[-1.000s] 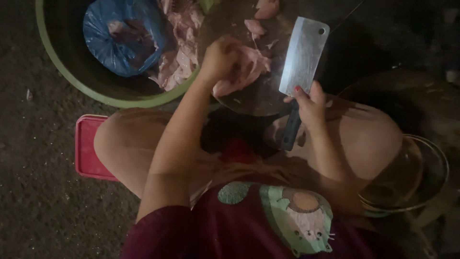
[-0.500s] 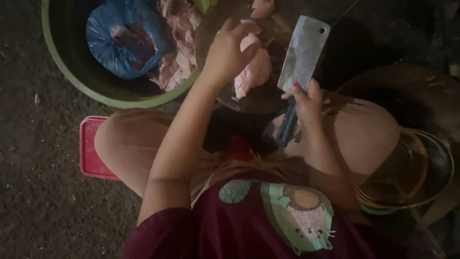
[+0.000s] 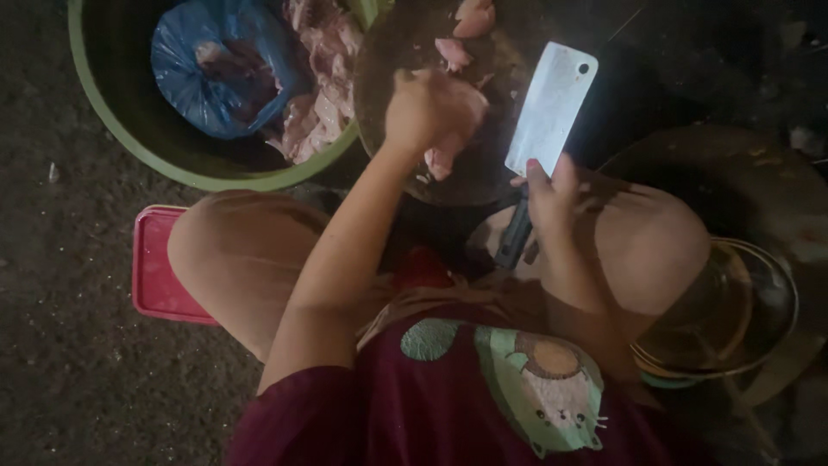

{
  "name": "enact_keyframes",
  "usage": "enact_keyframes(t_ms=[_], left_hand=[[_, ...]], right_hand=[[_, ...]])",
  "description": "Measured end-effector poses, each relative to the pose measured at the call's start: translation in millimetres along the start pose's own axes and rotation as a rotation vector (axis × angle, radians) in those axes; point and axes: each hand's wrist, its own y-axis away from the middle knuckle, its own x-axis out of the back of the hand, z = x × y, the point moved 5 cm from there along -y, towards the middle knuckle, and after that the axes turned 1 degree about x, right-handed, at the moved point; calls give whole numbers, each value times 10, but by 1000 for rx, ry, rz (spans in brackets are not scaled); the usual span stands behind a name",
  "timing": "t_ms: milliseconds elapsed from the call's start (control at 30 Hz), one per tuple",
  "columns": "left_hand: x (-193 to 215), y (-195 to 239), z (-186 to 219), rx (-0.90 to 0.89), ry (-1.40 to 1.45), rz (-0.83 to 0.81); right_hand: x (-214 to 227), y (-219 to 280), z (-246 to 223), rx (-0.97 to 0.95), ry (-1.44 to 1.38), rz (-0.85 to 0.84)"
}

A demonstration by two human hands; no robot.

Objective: The person sits on a low stool and uses a cleaver to chop raw meat pieces on a round wooden cutting board. They repeatedly pick up pieces from a green basin, cut them into smaller portions, and return the cut pieces to the basin.

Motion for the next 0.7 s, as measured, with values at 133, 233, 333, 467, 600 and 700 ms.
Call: enact_keyframes(t_ms=[133, 233, 333, 467, 600, 700], left_hand=[[84, 228, -398, 62, 460, 381], [13, 418, -448, 36, 566, 474], [-13, 540, -339, -32, 576, 538], [-21, 587, -234, -57, 576, 552], [17, 618, -234, -88, 535, 570], [6, 585, -254, -43, 548, 524]], right_hand=[[-96, 199, -329, 150, 169, -36], [-280, 322, -493, 106, 510, -122], [-473, 444, -512, -77, 608, -219], [-638, 478, -705, 218, 1085, -234], [-668, 426, -756, 80, 1266, -311], [-725, 338, -844, 24, 1356, -389]])
